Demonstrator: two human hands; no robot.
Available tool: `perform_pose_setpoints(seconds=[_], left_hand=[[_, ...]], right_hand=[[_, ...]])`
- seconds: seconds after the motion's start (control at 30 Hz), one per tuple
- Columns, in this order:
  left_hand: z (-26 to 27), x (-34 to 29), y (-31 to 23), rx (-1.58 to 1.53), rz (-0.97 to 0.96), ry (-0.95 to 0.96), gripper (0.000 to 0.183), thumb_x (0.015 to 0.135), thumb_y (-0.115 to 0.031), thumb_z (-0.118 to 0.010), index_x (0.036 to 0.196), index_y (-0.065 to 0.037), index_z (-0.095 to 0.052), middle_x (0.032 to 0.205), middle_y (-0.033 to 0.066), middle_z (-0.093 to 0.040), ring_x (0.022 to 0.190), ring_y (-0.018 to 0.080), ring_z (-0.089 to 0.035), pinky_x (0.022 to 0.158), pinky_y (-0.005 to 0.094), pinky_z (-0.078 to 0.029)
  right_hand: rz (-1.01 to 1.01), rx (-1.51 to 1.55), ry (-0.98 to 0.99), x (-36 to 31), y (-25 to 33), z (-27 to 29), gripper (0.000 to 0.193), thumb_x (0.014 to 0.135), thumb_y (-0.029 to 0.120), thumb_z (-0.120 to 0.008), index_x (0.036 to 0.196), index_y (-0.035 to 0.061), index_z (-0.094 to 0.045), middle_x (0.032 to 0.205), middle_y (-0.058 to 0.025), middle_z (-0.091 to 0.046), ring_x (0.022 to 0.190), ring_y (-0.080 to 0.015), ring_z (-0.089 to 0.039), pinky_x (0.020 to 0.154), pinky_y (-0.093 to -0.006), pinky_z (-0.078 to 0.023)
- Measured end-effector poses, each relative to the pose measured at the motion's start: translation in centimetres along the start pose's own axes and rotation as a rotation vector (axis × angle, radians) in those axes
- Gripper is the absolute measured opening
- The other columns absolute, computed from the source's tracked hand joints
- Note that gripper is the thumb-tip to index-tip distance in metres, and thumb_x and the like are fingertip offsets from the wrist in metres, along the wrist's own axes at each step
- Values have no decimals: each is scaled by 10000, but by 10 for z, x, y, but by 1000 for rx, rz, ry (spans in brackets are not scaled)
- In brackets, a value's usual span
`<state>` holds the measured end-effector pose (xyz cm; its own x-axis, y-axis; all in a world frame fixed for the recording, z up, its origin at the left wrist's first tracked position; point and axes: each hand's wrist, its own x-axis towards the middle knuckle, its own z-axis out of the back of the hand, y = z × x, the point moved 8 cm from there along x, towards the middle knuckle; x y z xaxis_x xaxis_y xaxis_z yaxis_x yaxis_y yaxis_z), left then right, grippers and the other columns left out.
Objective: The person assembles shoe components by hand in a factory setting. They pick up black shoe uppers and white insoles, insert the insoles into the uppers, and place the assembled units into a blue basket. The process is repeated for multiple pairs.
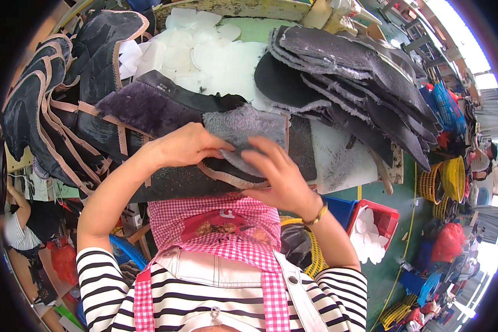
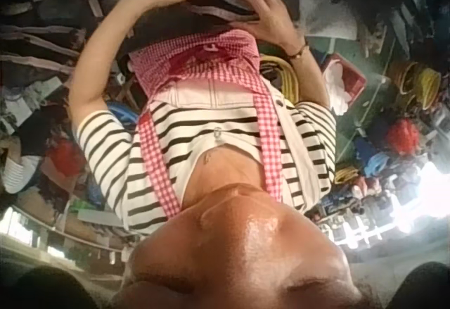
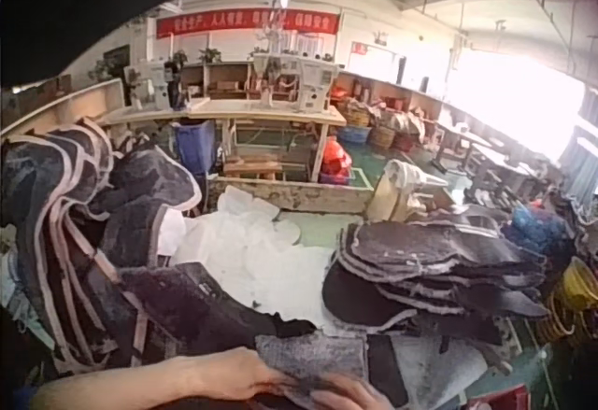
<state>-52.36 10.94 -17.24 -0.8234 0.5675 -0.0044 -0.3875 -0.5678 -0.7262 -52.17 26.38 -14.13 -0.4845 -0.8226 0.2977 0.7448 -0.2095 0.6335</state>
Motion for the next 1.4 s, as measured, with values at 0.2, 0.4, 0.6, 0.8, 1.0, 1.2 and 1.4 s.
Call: perform_pose_setpoints(seconds=[0.2, 0.4, 0.6, 0.8, 1.0, 1.2, 1.4], left_hand=[[-19, -8, -6, 247, -15, 123, 422, 761, -6, -607, 1181, -42, -621, 1066, 155, -673, 911, 347, -651, 764, 402, -536], [-20, -8, -18, 319, 63, 276, 477, 715, -70, -601, 1187, 2, -582, 1169, 193, -622, 1031, 363, -611, 841, 421, -515], [-15, -20, -59, 482, -161, -173, 524, 647, -190, -679, 1134, -20, -583, 1174, 164, -592, 1105, 328, -561, 971, 479, -430], [-99, -32, -85, 896, -142, -284, 380, 779, -185, -568, 1094, 20, -628, 1140, 121, -592, 1048, 247, -532, 948, 393, -430], [-100, -43, -64, 421, -10, -355, 432, 736, -151, -564, 1104, 70, -607, 1134, 169, -591, 1078, 286, -524, 977, 429, -428], [-54, -72, -56, 416, -20, -341, 650, 615, -143, -675, 1218, 62, -546, 1213, 208, -561, 1181, 355, -508, 1053, 467, -384], [-35, -80, -57, 681, -167, -373, 455, 704, -137, -622, 1128, 28, -616, 1100, 120, -636, 1053, 270, -583, 926, 377, -470]], right_hand=[[-53, -110, -24, -20, 2, -6, 500, 647, 202, -823, 1094, 74, -638, 1155, -111, -573, 1038, -310, -575, 861, -402, -486], [-68, 127, 110, -19, -30, -5, 369, 672, 123, -801, 1006, 30, -674, 1112, -117, -672, 988, -296, -624, 844, -372, -503], [-118, 145, 158, -11, -40, -9, 193, 792, 102, -689, 953, 3, -647, 995, -121, -684, 878, -304, -634, 763, -374, -510], [-342, 60, -35, -9, -61, -11, 159, 935, 122, -548, 958, -32, -578, 838, -112, -638, 762, -268, -611, 685, -368, -474], [-180, 135, 39, -8, -16, -17, 520, 729, 201, -791, 1165, 20, -573, 1252, -182, -594, 1160, -313, -571, 957, -390, -459], [-148, 66, 77, -10, -4, -22, 855, 590, 217, -863, 1337, 70, -473, 1379, -199, -486, 1229, -384, -489, 1022, -429, -416], [-72, -76, 32, -10, 2, -30, 703, 684, 134, -783, 1319, 99, -481, 1366, -217, -486, 1218, -400, -489, 1010, -443, -422]])
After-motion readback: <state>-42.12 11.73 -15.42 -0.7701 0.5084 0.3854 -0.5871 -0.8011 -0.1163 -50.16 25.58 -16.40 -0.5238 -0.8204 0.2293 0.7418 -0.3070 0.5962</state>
